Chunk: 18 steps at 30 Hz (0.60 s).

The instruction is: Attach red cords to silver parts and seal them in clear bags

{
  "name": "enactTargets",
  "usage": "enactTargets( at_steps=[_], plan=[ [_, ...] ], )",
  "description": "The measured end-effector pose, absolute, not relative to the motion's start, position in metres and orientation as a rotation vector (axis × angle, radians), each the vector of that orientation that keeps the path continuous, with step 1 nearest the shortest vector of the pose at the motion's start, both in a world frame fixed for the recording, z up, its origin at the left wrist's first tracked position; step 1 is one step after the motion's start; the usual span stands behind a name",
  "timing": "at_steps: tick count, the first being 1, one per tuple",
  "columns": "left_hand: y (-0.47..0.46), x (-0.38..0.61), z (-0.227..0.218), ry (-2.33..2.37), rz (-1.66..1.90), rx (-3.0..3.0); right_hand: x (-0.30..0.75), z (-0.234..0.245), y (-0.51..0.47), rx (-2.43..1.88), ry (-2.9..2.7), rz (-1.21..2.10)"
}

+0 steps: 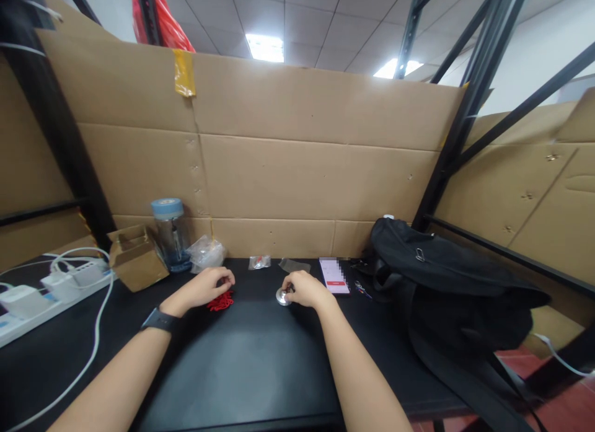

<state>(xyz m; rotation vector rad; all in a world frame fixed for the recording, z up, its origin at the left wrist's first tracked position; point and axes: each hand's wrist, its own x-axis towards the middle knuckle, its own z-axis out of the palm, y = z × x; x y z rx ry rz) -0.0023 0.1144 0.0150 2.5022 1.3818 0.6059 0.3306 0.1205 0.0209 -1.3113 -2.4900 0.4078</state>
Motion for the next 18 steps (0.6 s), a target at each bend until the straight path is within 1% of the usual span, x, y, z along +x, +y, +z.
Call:
enactTargets(
  at_steps=[8, 14, 18],
  plan=[
    [0.117, -0.003, 0.012, 1.364, 0.620, 2.490, 0.331, 0.020, 0.120, -1.445, -2.446, 0.464],
    [0.118, -0.004, 0.011, 1.352, 0.630, 2.494, 0.312, 0.027, 0.115, -1.275, -2.409, 0.185],
    [0.119, -0.004, 0.011, 1.351, 0.639, 2.484, 0.278, 0.024, 0.134, -1.263, -2.472, 0.106]
  ],
)
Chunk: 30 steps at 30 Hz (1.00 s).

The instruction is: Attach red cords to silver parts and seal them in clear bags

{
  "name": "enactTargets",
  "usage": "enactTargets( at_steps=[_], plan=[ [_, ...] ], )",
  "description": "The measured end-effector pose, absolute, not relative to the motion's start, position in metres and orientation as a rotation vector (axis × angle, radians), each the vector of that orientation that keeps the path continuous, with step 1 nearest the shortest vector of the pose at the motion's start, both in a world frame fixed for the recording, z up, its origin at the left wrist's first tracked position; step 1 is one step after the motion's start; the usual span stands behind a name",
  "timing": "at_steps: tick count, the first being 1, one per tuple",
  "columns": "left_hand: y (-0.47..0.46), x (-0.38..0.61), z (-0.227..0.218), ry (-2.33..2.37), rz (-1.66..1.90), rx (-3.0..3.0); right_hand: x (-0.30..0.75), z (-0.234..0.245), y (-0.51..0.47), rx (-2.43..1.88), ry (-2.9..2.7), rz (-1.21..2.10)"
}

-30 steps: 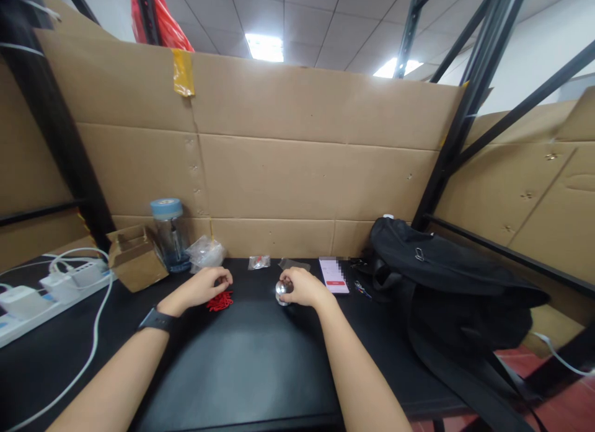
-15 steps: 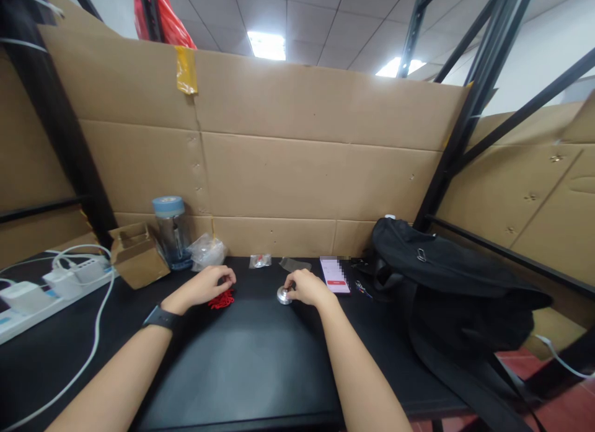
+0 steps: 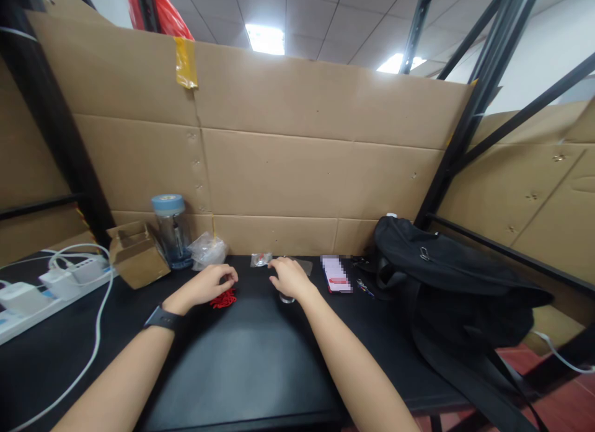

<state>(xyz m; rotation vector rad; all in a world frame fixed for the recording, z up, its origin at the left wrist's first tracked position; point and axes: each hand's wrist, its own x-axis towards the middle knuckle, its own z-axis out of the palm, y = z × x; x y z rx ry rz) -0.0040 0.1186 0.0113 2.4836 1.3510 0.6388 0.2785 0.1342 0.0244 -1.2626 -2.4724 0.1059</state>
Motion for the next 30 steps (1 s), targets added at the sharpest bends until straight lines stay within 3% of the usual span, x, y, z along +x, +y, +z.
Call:
enactTargets(
  at_steps=[10, 20, 30],
  plan=[
    [0.118, -0.002, 0.009, 1.336, 0.707, 2.494, 0.213, 0.015, 0.198, -1.513, -2.491, 0.165],
    [0.113, 0.018, 0.006, 1.354, 1.014, 2.417, 0.238, 0.032, 0.166, -1.276, -2.367, 0.382],
    [0.102, 0.054, -0.001, 1.170, 0.954, 2.138, 0.282, 0.014, 0.129, -1.147, -1.938, 0.888]
  ],
)
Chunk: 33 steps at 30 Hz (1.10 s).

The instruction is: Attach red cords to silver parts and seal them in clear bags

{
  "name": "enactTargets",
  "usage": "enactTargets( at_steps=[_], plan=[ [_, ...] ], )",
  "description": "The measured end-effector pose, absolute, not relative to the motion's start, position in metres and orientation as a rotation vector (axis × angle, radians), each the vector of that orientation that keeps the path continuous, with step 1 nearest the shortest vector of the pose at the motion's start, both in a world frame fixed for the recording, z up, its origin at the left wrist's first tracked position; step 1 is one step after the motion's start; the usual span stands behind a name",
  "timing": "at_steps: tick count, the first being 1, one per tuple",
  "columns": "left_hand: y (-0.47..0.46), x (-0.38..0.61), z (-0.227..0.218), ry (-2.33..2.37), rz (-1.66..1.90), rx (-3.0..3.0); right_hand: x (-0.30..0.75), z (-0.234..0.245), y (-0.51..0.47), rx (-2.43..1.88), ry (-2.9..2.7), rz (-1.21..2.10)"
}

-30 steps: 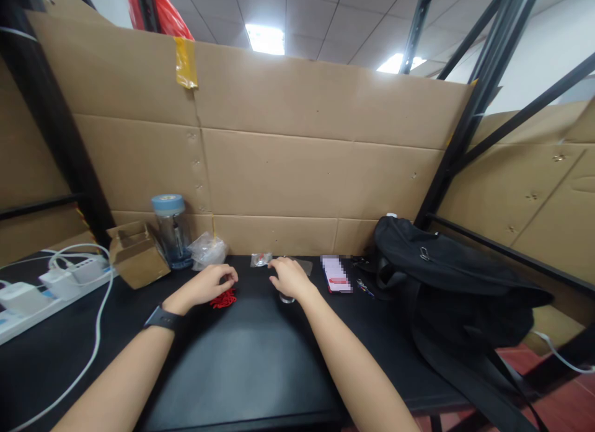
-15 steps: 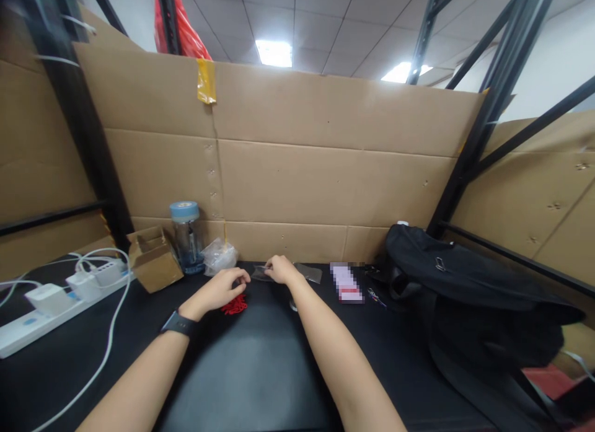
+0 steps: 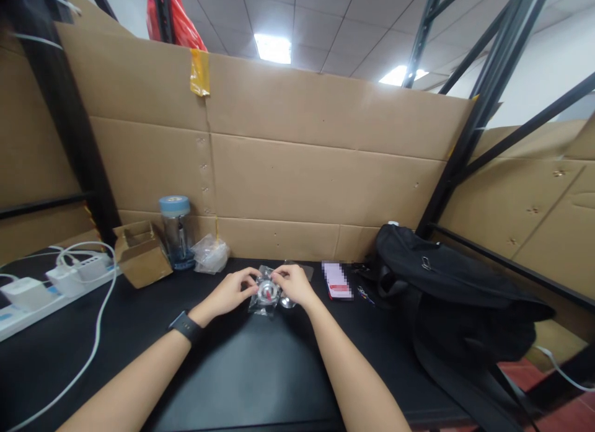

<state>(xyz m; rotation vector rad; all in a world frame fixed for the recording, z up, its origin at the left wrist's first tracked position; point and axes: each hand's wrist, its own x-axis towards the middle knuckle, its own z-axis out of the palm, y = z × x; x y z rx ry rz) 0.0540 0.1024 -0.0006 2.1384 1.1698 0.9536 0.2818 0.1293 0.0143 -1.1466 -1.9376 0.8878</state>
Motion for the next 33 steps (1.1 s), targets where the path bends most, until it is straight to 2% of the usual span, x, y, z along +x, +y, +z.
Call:
enactTargets(
  at_steps=[8, 16, 22, 28, 33],
  plan=[
    [0.101, 0.064, -0.001, 1.166, 1.054, 2.080, 0.282, 0.007, 0.127, -1.028, -1.699, 0.923],
    [0.110, 0.063, -0.005, 1.031, 1.271, 1.706, 0.275, 0.013, 0.114, -0.836, -1.622, 1.124],
    [0.110, 0.063, -0.006, 0.992, 1.363, 1.553, 0.272, 0.008, 0.118, -0.810, -1.488, 1.081],
    [0.106, 0.057, 0.001, 0.947, 1.150, 1.792, 0.279, 0.012, 0.115, -0.861, -1.731, 1.114],
    [0.101, 0.054, 0.005, 0.936, 1.026, 1.770, 0.287, 0.015, 0.111, -0.898, -1.823, 1.212]
  ],
)
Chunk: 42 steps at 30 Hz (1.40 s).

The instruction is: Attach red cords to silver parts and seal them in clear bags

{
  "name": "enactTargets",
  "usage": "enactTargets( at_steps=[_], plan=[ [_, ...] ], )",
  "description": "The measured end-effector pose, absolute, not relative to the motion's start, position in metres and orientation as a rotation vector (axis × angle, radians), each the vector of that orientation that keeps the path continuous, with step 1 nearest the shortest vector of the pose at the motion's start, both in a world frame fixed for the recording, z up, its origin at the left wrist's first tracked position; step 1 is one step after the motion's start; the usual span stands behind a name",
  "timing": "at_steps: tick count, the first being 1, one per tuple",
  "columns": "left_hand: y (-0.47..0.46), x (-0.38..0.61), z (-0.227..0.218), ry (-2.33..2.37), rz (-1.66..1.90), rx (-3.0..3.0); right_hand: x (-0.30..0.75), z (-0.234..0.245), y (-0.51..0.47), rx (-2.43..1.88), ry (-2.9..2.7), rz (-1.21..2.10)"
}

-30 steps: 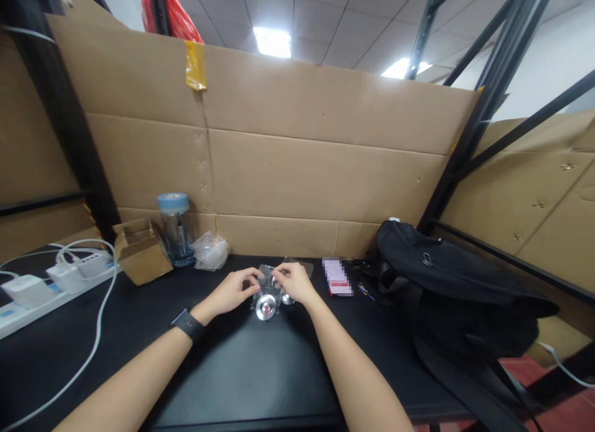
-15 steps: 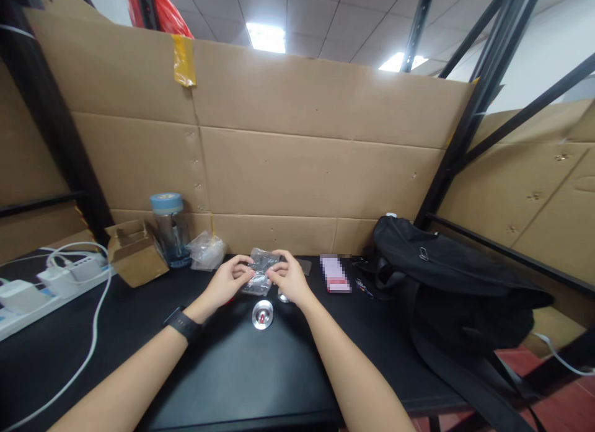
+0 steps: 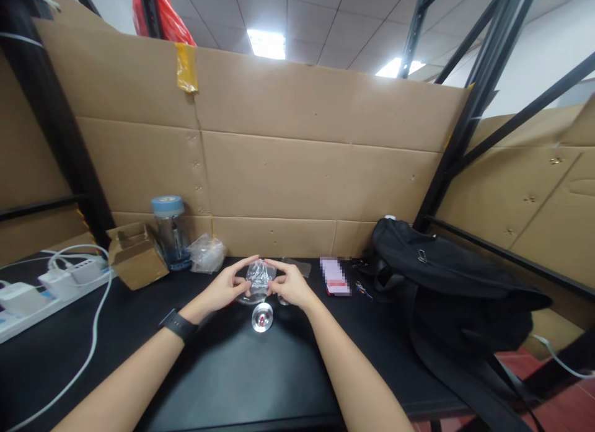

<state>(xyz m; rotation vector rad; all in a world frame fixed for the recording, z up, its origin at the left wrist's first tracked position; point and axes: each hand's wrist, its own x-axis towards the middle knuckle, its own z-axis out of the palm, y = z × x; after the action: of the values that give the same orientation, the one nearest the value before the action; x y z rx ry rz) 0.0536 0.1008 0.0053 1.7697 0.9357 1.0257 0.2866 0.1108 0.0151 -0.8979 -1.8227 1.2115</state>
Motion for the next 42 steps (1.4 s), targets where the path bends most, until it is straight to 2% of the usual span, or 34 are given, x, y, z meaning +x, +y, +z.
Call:
enactTargets(
  at_steps=[8, 19, 24, 27, 30, 42],
  plan=[
    [0.106, 0.061, -0.003, 0.832, 1.230, 1.631, 0.284, 0.017, 0.112, -0.795, -1.687, 1.207],
    [0.109, 0.062, -0.004, 0.899, 1.218, 1.625, 0.283, 0.005, 0.121, -0.807, -1.757, 1.167],
    [0.109, 0.058, -0.003, 1.086, 1.294, 1.807, 0.304, 0.012, 0.136, -0.889, -1.433, 0.851],
    [0.105, 0.056, -0.001, 1.149, 1.221, 2.029, 0.327, 0.016, 0.146, -0.985, -1.192, 0.535],
    [0.099, 0.058, 0.003, 1.107, 1.104, 2.180, 0.345, 0.013, 0.154, -1.120, -1.164, 0.388],
    [0.084, 0.065, 0.013, 1.015, 0.824, 2.388, 0.336, -0.010, 0.166, -1.288, -1.264, 0.518]
  ],
)
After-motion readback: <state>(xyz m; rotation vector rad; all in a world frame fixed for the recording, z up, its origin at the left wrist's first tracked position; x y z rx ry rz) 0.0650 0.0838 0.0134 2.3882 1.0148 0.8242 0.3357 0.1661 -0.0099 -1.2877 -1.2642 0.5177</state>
